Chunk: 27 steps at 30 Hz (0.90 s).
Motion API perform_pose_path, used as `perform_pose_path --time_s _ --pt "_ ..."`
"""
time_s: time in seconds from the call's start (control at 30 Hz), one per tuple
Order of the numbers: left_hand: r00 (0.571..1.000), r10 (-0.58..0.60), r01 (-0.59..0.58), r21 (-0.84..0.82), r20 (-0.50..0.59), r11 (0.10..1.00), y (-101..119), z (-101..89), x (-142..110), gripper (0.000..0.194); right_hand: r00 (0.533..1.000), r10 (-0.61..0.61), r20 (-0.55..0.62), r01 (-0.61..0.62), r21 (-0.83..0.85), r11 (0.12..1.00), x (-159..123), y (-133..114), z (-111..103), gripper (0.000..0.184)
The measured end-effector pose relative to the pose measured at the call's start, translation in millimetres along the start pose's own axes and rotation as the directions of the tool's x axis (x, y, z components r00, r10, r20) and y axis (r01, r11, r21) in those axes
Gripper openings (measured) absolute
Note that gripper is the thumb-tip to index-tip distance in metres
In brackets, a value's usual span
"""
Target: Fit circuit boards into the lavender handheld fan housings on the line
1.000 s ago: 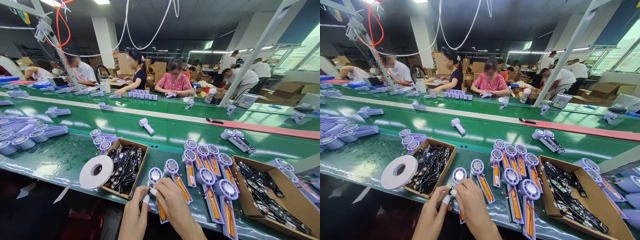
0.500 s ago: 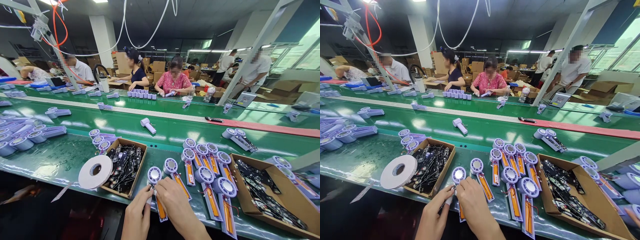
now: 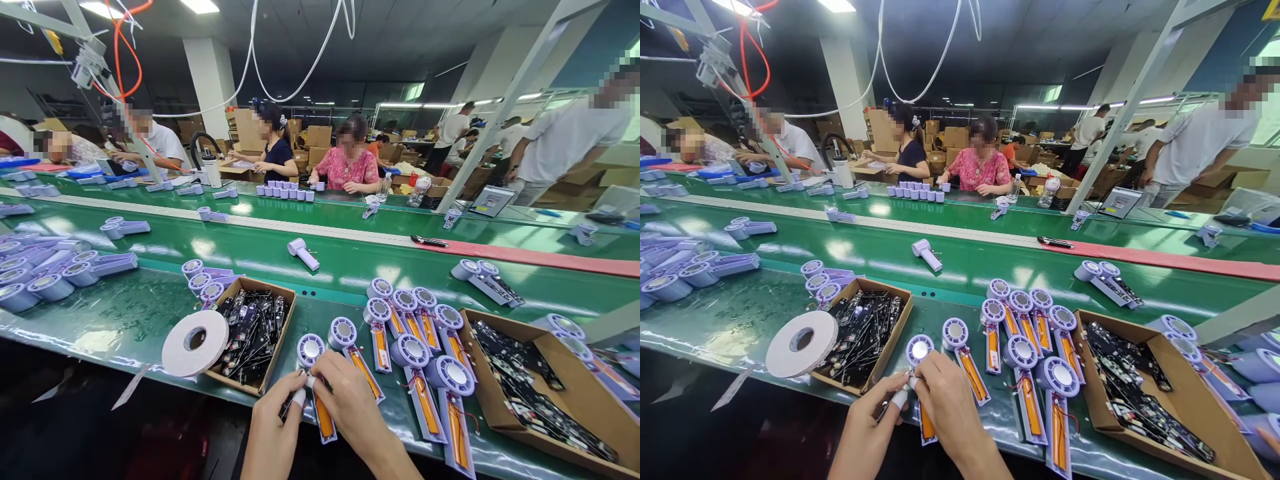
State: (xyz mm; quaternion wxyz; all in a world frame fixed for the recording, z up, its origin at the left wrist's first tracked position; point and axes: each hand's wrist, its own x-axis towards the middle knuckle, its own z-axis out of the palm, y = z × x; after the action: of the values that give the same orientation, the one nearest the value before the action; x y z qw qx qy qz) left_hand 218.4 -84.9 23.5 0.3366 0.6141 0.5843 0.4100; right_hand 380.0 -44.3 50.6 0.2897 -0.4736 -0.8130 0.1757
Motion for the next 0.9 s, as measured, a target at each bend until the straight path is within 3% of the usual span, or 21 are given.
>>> perform_pose_path --time_s 0.1,0.3,0.53,0.63,0.73,0.9 --pt "0.999 -0.036 0.036 -0.047 0.005 0.998 1.2 1.0 0.1 0.028 0.998 -0.061 0.020 0.062 -0.077 0.995 0.0 0.4 -1.4 0.014" --pt "0.993 0.116 -0.117 0.073 0.008 0.991 2.3 -4.2 1.7 0.031 0.970 -0.220 0.101 0.236 -0.193 0.952 6.7 7.2 -8.5 0.018" --pt "0.997 0.024 -0.024 -0.008 0.067 1.000 3.1 -9.1 5.1 0.030 0.938 -0.327 0.118 0.347 -0.244 0.906 11.2 16.0 -4.7 0.024" --pt "0.995 0.015 -0.013 -0.019 0.097 1.000 5.6 -12.2 6.5 0.030 0.940 -0.320 0.120 0.340 -0.231 0.911 13.1 16.3 -8.3 0.022" --pt "0.989 -0.012 0.018 -0.039 0.150 0.999 8.8 -17.5 9.6 0.028 0.945 -0.299 0.136 0.320 -0.177 0.931 15.7 18.0 -14.8 0.007" --pt "0.979 -0.031 0.039 -0.037 0.201 0.999 15.8 -25.8 17.4 0.026 0.902 -0.349 0.255 0.365 -0.017 0.931 21.2 21.7 -18.2 0.011"
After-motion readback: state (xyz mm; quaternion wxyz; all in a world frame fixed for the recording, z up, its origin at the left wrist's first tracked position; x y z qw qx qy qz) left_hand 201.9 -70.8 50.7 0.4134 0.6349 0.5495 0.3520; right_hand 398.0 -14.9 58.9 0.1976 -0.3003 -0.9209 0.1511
